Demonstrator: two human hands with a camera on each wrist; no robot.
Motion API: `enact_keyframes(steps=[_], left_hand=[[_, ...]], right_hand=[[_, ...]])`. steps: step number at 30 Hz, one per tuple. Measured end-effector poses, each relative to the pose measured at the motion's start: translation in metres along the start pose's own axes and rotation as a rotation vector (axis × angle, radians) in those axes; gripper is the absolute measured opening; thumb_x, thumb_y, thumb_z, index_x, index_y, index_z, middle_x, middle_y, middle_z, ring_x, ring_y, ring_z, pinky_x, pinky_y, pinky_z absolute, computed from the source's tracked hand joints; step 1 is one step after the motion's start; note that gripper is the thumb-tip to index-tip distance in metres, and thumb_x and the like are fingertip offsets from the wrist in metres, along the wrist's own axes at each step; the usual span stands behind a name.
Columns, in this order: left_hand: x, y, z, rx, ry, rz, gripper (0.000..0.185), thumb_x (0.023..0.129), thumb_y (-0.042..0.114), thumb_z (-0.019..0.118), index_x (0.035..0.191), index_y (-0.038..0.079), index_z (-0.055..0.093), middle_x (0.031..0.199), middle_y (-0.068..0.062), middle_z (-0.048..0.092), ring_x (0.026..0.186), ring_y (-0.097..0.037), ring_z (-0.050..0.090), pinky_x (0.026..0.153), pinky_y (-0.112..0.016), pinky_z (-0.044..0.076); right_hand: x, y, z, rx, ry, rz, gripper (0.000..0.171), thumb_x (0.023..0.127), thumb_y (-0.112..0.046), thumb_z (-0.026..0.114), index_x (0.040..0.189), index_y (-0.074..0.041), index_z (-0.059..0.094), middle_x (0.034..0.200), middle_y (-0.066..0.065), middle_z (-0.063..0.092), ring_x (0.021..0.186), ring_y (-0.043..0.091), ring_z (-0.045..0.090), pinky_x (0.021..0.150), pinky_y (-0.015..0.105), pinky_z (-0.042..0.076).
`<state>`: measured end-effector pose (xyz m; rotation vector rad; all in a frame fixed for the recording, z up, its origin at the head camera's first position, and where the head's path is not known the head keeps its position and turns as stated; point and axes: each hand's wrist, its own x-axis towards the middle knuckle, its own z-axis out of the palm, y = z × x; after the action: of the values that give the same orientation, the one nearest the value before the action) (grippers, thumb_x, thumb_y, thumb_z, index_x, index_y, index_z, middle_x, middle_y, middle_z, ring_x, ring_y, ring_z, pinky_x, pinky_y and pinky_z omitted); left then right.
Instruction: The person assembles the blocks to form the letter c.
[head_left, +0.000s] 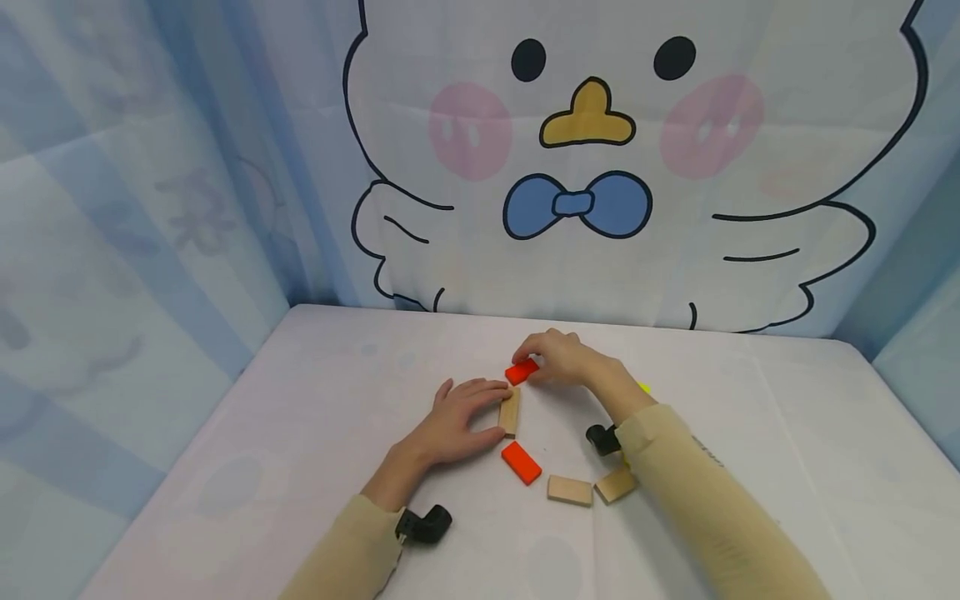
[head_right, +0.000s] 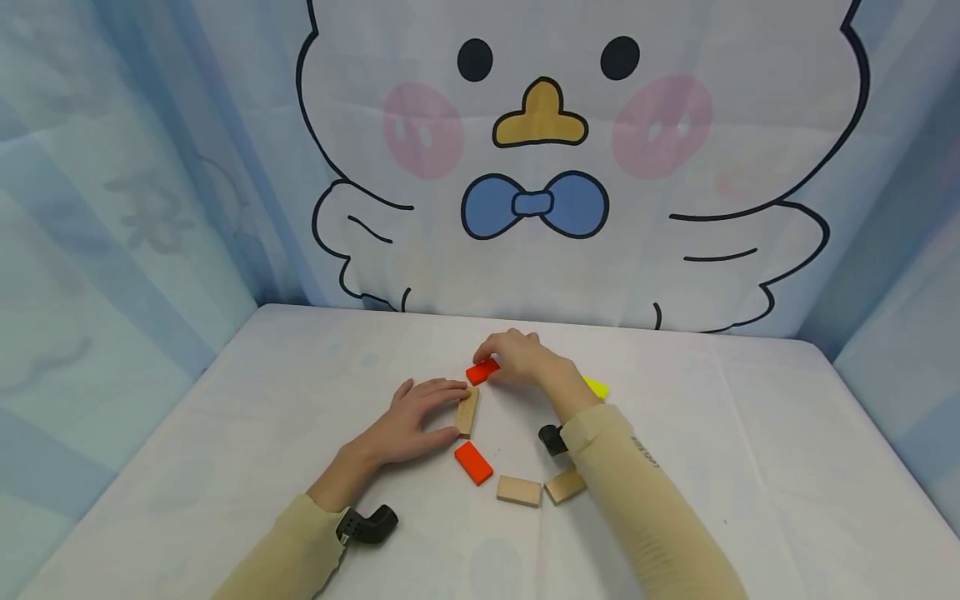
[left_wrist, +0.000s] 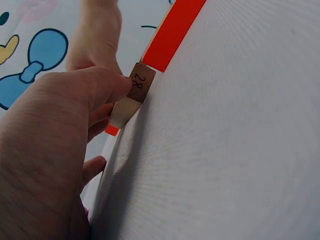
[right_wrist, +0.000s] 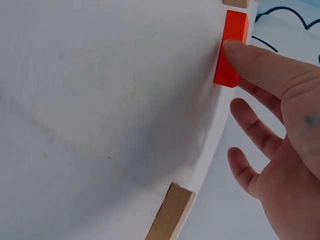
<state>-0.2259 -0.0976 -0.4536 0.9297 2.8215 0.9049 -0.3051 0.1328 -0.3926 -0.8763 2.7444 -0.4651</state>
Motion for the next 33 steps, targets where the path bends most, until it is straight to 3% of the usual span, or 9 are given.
enact_keyframes(steps=[11,33], left_hand=[[0.001,0.0008,0.0021,0.001,-0.006,0.001,0.054,0.094,0.038,0.065,0.145,0.023,0.056,0.151,0.003,0.05,0.143,-0.025,0.035,0.115,-0.065,0.006],[-0.0015,0.004,-0.003,-0.015,0.002,-0.001,0.053,0.094,0.035,0.066,0.144,0.021,0.058,0.15,0.001,0.051,0.143,-0.026,0.036,0.115,-0.066,0.006]], right_hand=[[-0.0022,0.0015,0.0025,-0.017,0.027,0.01,0.025,0.093,-0.014,0.074,0.117,-0.015,0.074,0.121,0.003,0.066,0.113,0.028,0.052,0.098,0.056,0.036],[-0.0036,0.0039,0.0033,-0.01,0.003,0.039,0.025,0.091,-0.015,0.076,0.117,-0.016,0.074,0.118,0.002,0.067,0.112,0.027,0.053,0.099,0.056,0.036]])
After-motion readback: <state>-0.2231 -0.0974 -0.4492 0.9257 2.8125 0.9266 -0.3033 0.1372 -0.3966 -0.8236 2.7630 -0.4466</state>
